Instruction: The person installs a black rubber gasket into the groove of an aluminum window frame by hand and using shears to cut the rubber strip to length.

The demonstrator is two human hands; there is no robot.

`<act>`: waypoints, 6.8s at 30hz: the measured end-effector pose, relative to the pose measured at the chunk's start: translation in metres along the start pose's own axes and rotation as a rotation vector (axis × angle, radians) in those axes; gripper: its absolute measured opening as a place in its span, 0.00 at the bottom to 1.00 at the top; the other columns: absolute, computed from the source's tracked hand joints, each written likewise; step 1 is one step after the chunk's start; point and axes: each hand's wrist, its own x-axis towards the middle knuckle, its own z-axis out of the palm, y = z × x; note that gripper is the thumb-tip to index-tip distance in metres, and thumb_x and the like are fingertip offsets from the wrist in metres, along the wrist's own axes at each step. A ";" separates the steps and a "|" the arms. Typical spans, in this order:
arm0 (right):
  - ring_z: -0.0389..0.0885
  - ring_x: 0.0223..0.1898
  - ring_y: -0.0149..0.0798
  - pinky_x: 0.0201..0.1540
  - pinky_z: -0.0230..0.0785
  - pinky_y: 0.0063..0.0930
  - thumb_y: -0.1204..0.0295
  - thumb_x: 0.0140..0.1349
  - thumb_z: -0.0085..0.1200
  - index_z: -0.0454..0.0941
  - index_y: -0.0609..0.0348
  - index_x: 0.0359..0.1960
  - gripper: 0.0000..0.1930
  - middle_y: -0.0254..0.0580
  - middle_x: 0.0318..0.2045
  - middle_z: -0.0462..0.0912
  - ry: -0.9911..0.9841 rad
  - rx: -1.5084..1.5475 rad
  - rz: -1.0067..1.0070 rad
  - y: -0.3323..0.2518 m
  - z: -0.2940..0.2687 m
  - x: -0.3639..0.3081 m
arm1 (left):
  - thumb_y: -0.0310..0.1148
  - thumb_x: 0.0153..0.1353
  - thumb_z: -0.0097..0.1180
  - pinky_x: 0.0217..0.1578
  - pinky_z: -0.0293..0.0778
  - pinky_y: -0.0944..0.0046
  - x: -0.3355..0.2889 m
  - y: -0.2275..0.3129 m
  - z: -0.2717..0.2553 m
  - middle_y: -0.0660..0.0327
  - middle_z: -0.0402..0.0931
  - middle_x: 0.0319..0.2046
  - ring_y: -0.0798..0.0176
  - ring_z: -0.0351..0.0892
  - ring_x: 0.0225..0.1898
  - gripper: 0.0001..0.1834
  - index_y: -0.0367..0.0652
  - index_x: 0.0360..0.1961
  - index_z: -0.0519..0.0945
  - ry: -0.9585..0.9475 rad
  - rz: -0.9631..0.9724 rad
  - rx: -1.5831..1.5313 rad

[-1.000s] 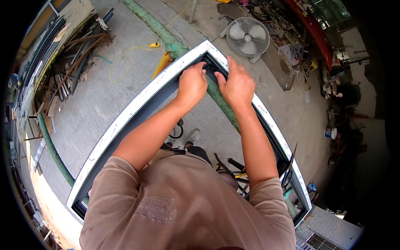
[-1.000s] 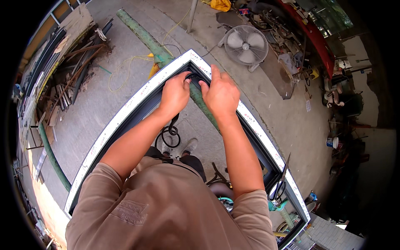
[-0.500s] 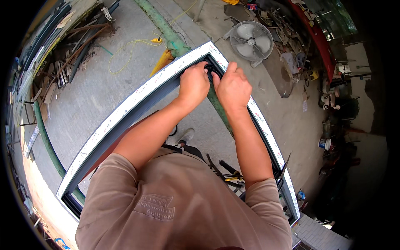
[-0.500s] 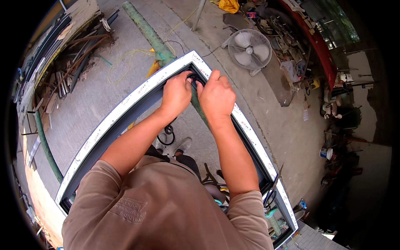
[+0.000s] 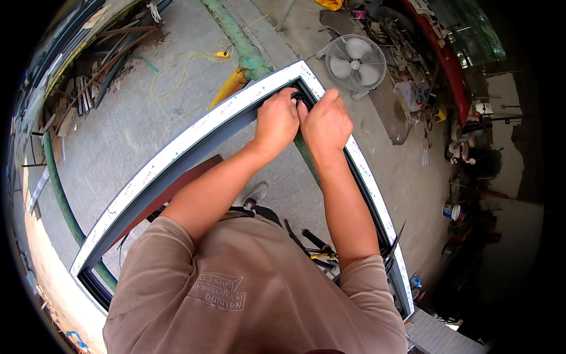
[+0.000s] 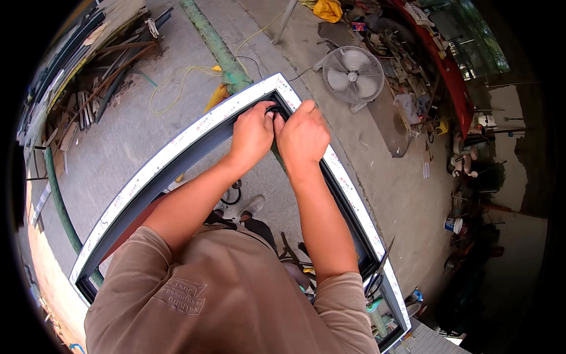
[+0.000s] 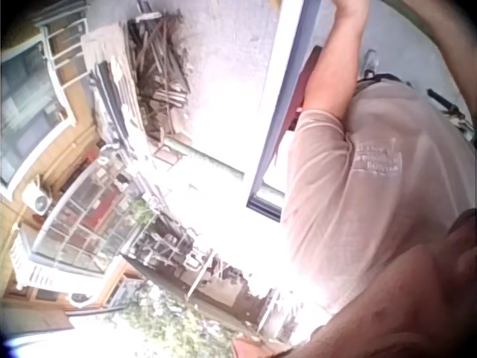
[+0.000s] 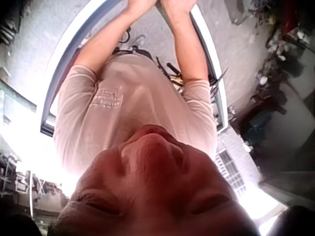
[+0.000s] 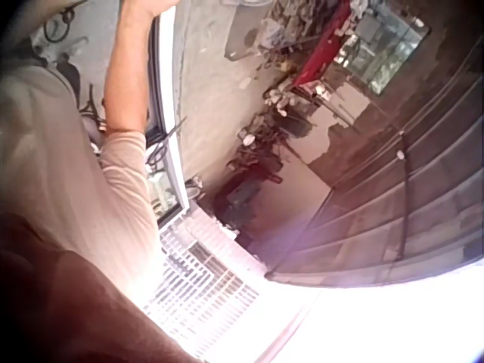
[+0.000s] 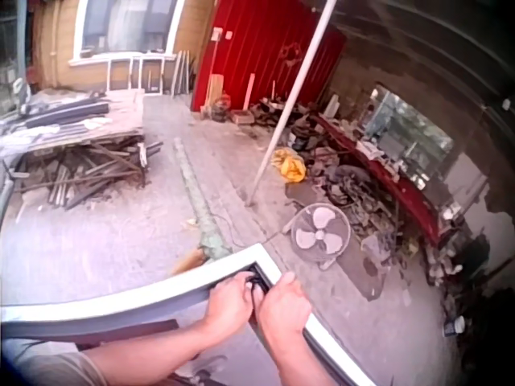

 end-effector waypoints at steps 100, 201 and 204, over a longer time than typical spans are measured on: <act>0.94 0.43 0.59 0.48 0.85 0.51 0.44 0.59 0.76 0.84 0.61 0.43 0.31 0.55 0.40 0.93 -0.274 0.210 0.078 0.008 -0.025 0.026 | 0.37 0.82 0.55 0.50 0.82 0.38 -0.011 -0.001 -0.042 0.36 0.88 0.42 0.30 0.89 0.44 0.23 0.37 0.70 0.84 -0.164 0.064 0.245; 0.94 0.43 0.50 0.45 0.87 0.42 0.54 0.59 0.78 0.77 0.59 0.44 0.26 0.48 0.41 0.90 -0.074 0.189 -0.073 -0.003 0.004 0.024 | 0.38 0.83 0.52 0.58 0.81 0.42 -0.012 0.001 -0.026 0.35 0.88 0.50 0.33 0.90 0.53 0.26 0.39 0.75 0.80 -0.155 -0.045 0.160; 0.94 0.43 0.49 0.44 0.87 0.42 0.54 0.57 0.80 0.77 0.58 0.44 0.27 0.47 0.40 0.90 -0.048 0.194 -0.076 -0.002 0.003 0.023 | 0.38 0.83 0.52 0.59 0.81 0.43 -0.010 0.003 -0.027 0.33 0.88 0.51 0.32 0.90 0.54 0.26 0.39 0.75 0.80 -0.150 -0.018 0.167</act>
